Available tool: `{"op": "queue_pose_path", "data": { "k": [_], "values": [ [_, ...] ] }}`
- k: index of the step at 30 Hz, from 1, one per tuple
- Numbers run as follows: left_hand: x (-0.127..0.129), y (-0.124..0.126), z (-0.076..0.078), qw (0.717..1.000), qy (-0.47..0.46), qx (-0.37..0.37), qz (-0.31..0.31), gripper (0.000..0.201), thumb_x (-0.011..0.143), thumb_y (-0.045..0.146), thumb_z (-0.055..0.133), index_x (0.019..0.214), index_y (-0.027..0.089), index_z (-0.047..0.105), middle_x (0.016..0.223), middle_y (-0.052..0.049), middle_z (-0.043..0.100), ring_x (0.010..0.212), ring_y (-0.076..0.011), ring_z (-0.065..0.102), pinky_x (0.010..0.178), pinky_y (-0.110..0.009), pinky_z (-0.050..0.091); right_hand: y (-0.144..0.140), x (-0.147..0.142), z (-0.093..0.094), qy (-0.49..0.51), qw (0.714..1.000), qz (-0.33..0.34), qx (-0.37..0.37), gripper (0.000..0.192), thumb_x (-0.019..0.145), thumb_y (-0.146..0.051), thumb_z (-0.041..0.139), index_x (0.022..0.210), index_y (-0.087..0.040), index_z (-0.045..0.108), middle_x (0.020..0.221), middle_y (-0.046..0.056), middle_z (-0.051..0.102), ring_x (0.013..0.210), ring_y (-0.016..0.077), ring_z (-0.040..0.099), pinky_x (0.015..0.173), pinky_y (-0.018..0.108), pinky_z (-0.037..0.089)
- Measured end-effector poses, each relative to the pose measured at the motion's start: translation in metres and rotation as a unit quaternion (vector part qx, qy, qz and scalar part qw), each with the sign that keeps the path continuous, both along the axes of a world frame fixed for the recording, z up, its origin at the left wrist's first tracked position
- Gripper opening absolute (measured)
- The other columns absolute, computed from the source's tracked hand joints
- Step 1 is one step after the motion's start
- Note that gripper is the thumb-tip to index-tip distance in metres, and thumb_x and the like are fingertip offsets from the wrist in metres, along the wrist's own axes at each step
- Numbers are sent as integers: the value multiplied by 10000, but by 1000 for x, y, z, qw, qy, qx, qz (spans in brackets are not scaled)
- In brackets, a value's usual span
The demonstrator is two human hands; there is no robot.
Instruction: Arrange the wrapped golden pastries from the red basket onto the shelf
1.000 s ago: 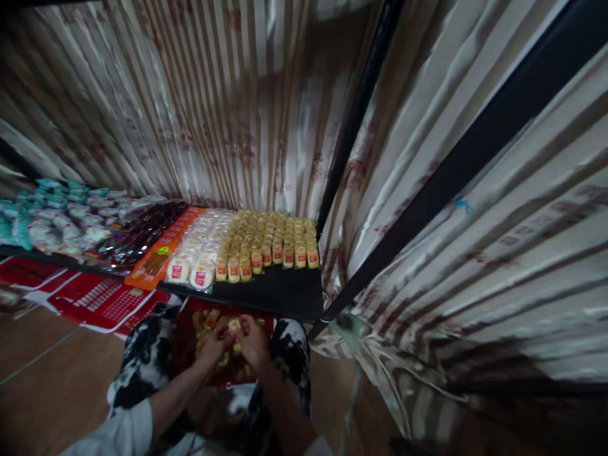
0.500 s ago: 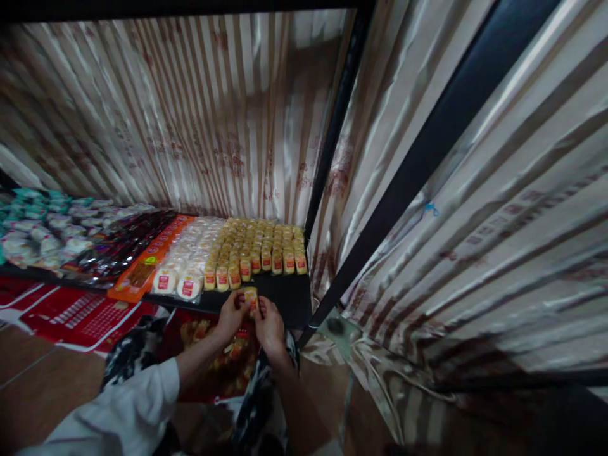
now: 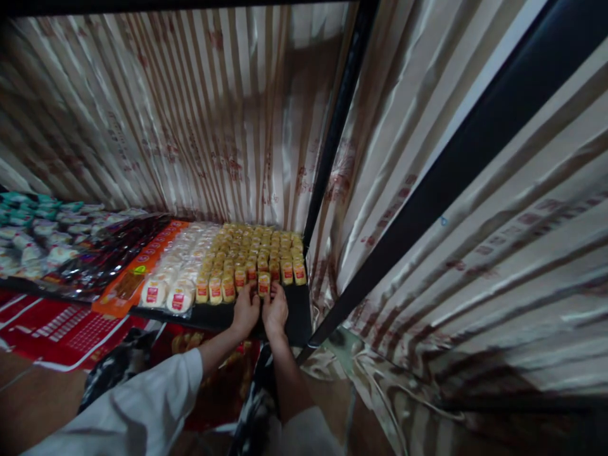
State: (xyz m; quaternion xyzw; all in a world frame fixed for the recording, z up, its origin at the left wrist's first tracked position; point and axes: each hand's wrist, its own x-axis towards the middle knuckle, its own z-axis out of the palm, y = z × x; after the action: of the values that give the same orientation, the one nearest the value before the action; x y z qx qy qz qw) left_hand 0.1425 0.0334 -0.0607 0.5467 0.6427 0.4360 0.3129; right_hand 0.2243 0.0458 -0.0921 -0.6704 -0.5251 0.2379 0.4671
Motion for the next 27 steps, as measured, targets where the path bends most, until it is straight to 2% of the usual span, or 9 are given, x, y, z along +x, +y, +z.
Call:
{"op": "queue_pose_path", "data": {
  "k": [6,11,14,18,21,24,27],
  "values": [
    [1,1,1,1000,17,5,-13,366,783,100,398,1100,176,564,1180,-84,510,1113,-170,497,1020,-324,373,11,-2,-5,-31,999,-2,-6,277,778,-274,425,1008,-167,535,940,88,644,793,188,629,682,303,484],
    [1,5,-5,999,17,-17,-32,384,811,135,370,1141,172,563,1200,-91,486,1125,-169,489,1037,-311,354,14,-5,-10,-34,999,-15,14,244,798,-262,415,994,-168,525,1006,105,583,807,176,619,673,293,498],
    [0,7,-11,999,22,-10,-43,397,825,154,347,1162,137,557,1208,-107,480,1137,-176,477,1048,-310,340,13,-6,-12,-25,999,-27,34,205,804,-242,420,963,-169,529,1007,108,547,822,174,607,697,301,507],
    [-1,9,-17,998,32,-5,-61,430,833,172,330,1202,89,536,1227,-130,463,1168,-189,447,1063,-313,319,11,-5,-13,-38,998,-3,47,205,823,-222,396,938,-168,558,981,99,533,808,174,587,732,318,503],
    [-3,11,-18,998,31,0,-59,429,826,167,340,1202,114,540,1231,-118,464,1179,-189,434,1070,-322,309,11,-5,-12,-59,997,20,47,241,833,-212,380,955,-179,586,976,87,539,848,179,567,772,319,487],
    [-3,13,-19,998,31,13,-54,412,828,171,347,1184,149,552,1220,-101,471,1177,-183,433,1075,-333,304,11,-6,-11,-87,995,15,47,258,823,-202,396,960,-198,614,973,82,543,953,202,523,837,336,455],
    [-2,13,-21,997,43,22,-60,414,846,204,339,1203,136,538,1231,-110,459,1186,-191,421,1075,-341,304,11,-6,-11,-102,994,9,31,286,822,-201,394,991,-204,624,987,87,536,978,213,501,878,350,427]
  ]
}}
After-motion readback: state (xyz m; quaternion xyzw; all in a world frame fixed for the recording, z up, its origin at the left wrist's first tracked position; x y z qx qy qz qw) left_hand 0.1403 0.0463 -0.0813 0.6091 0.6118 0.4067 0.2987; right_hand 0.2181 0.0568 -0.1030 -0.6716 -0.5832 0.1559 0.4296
